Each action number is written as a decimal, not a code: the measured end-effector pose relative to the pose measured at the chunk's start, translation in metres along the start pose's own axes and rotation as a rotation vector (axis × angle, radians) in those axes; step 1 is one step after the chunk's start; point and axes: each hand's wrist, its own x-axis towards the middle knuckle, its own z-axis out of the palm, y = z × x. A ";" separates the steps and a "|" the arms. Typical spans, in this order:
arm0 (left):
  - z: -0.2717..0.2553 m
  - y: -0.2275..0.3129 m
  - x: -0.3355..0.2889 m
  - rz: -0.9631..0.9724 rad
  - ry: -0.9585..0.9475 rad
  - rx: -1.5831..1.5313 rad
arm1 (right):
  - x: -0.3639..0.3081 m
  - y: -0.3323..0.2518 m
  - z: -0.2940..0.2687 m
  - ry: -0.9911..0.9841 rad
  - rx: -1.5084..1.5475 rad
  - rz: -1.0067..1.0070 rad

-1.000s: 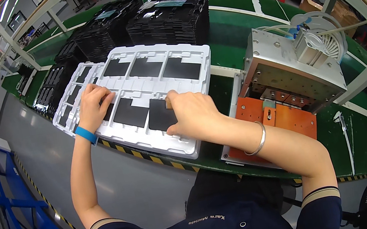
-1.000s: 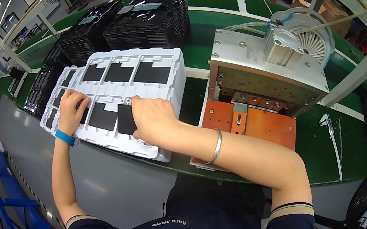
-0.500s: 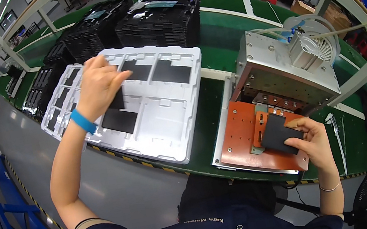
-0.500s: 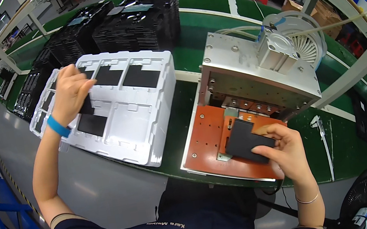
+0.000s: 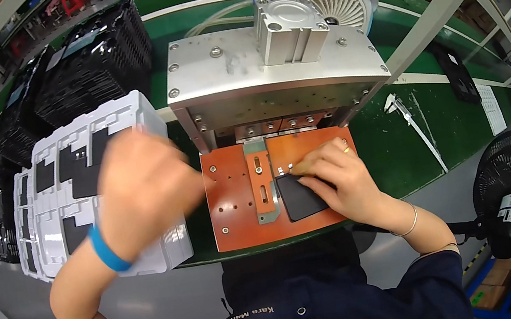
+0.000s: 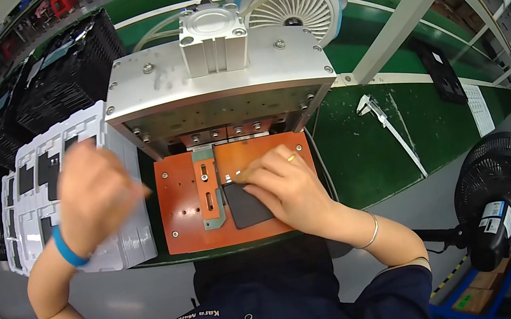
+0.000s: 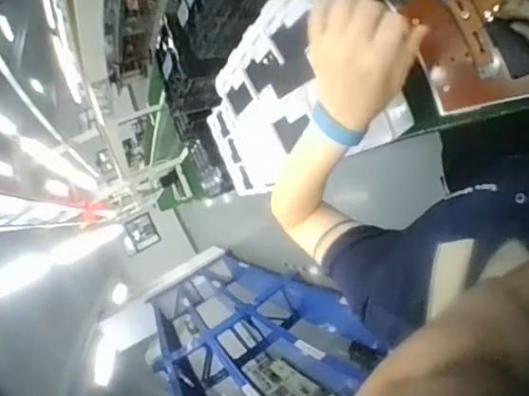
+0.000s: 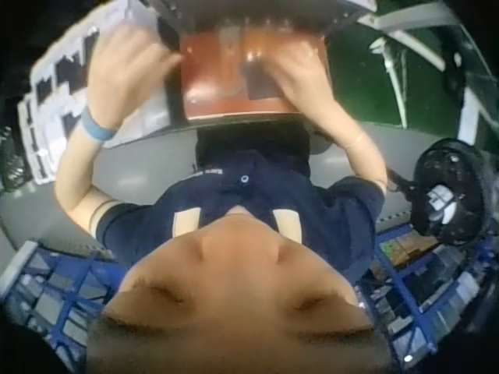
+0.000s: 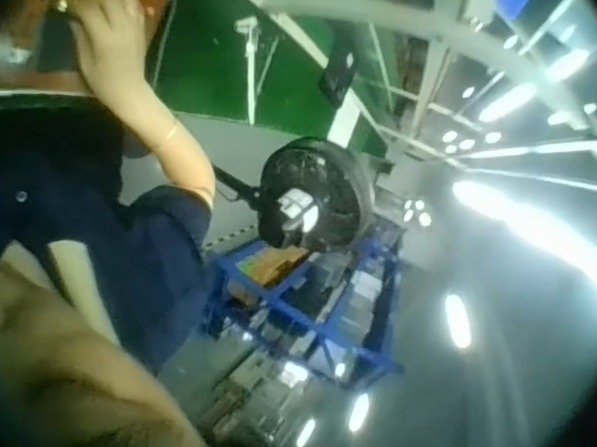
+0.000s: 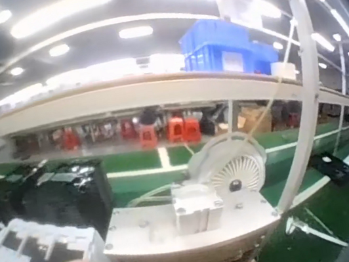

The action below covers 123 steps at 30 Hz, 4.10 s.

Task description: The person repeatedly picks up small black rectangular components from a white tray, places them into a press machine, and operates the press. After pressing, the person removes the component and places it back into the tray. This cycle is repeated multiple times throughout the video.

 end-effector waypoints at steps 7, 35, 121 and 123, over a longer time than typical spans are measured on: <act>0.055 0.063 -0.004 0.223 -0.456 -0.206 | 0.004 -0.007 0.013 -0.112 -0.085 -0.077; 0.052 0.059 -0.001 0.269 -0.429 -0.178 | -0.007 -0.005 0.002 -0.099 -0.169 0.045; 0.047 0.042 0.013 -0.387 -0.231 -0.918 | 0.011 0.023 -0.043 -0.277 1.069 0.859; 0.039 0.039 0.016 -0.576 -0.321 -1.012 | 0.013 0.010 -0.036 -0.261 1.063 0.765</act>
